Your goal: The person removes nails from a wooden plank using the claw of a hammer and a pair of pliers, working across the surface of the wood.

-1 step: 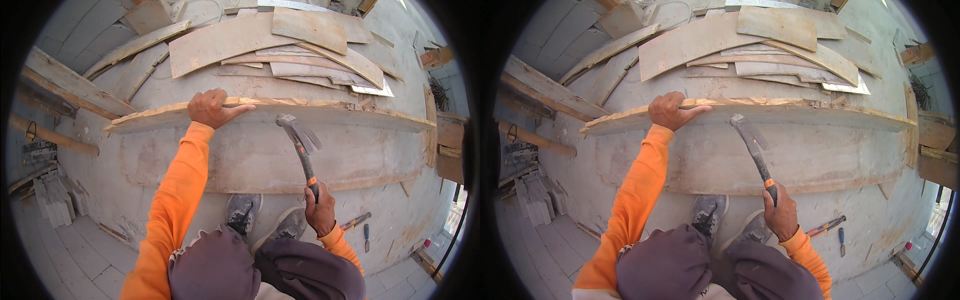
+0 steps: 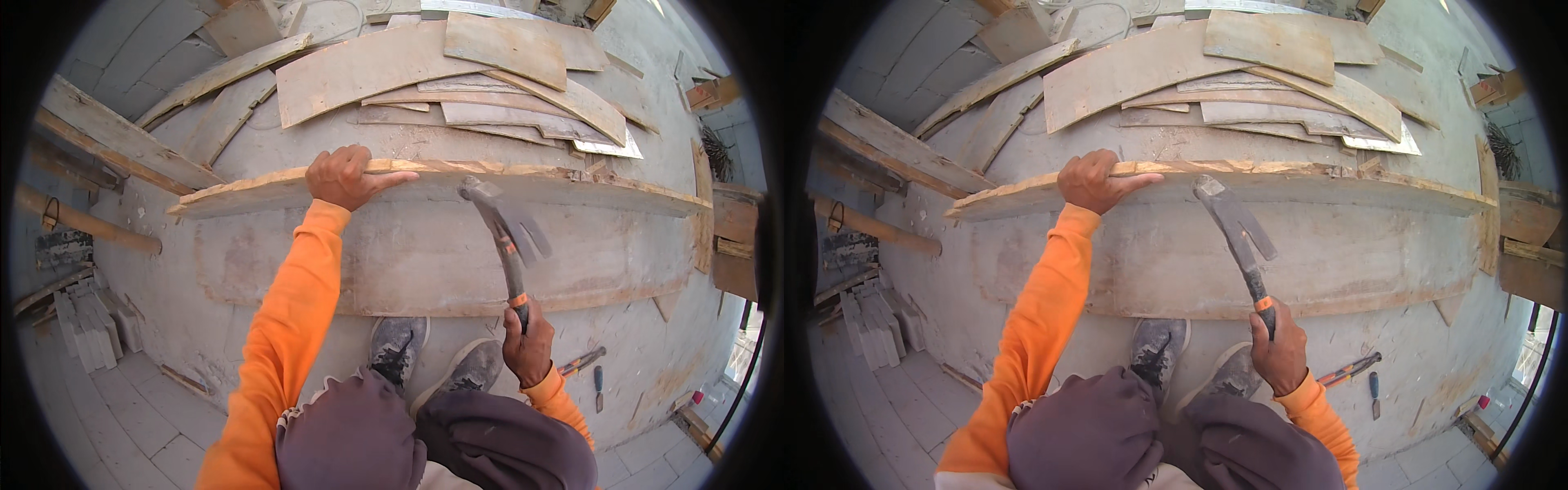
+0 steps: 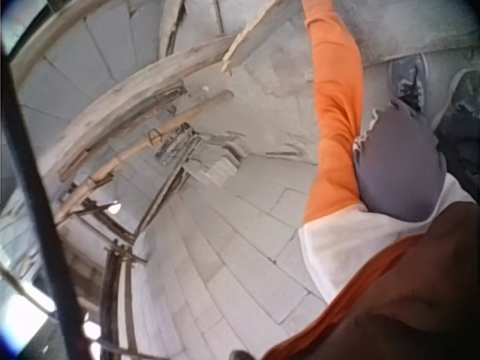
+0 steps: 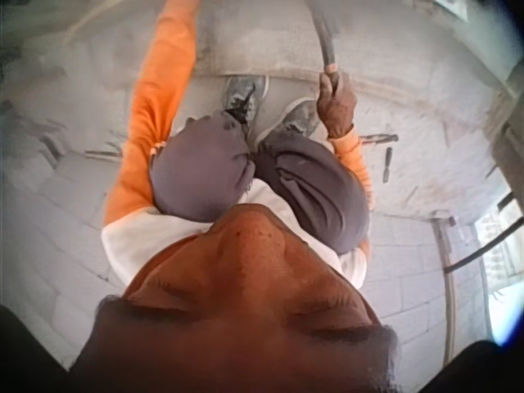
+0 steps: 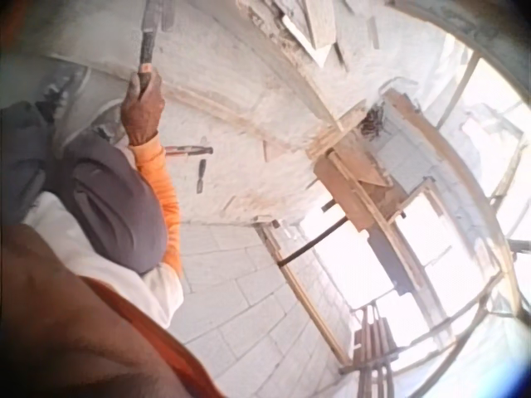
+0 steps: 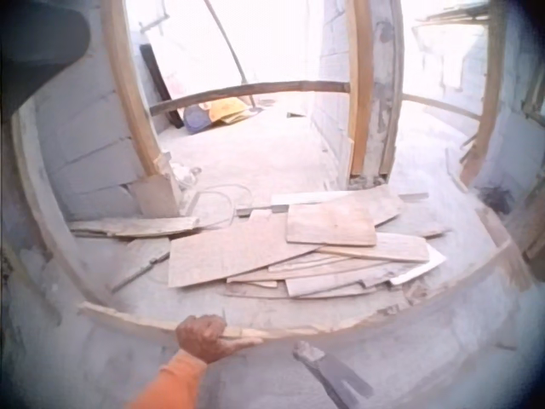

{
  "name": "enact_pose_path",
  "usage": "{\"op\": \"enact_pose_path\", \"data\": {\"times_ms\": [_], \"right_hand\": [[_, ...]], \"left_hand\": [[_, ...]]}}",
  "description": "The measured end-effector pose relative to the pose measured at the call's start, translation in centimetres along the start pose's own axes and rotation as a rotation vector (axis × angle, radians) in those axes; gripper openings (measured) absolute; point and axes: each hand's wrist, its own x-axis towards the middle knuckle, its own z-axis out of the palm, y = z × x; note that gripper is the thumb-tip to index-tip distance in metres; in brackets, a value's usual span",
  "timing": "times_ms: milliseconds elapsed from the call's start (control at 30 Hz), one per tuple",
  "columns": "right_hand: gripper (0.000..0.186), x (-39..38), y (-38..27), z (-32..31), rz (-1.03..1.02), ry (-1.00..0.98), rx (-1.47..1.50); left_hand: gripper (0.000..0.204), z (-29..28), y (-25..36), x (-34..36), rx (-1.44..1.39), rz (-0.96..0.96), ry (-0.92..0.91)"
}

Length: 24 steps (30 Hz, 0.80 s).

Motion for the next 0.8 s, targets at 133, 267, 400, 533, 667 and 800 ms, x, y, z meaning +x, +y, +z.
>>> {"op": "enact_pose_path", "data": {"times_ms": [133,267,400,533,667,800], "right_hand": [[0.056,0.3,-1.6,-2.5,-0.192,0.201,0.183],[0.052,-0.3,1.4,-0.4,-0.196,0.234,0.282],[0.024,1.2,5.4,2.8,0.045,-0.127,-0.249],[0.025,-0.2,3.2,2.0,0.085,-0.018,-0.124],[0.043,-1.5,1.2,-0.4,-0.048,0.185,-0.015],[0.048,-1.1,-0.5,0.3,-0.224,0.189,0.151]], "left_hand": [[0.086,-2.1,0.3,1.3,0.066,0.039,0.011],[0.086,-3.0,1.0,3.1,0.041,0.047,0.035],[0.086,-3.6,1.1,3.8,-0.024,0.025,0.017],[0.083,-3.9,1.6,1.8,-0.031,-0.024,-0.070],[0.083,-4.1,1.7,2.3,-0.022,-0.014,-0.052],[0.085,-4.2,2.2,3.5,-0.022,0.008,-0.033]]}}
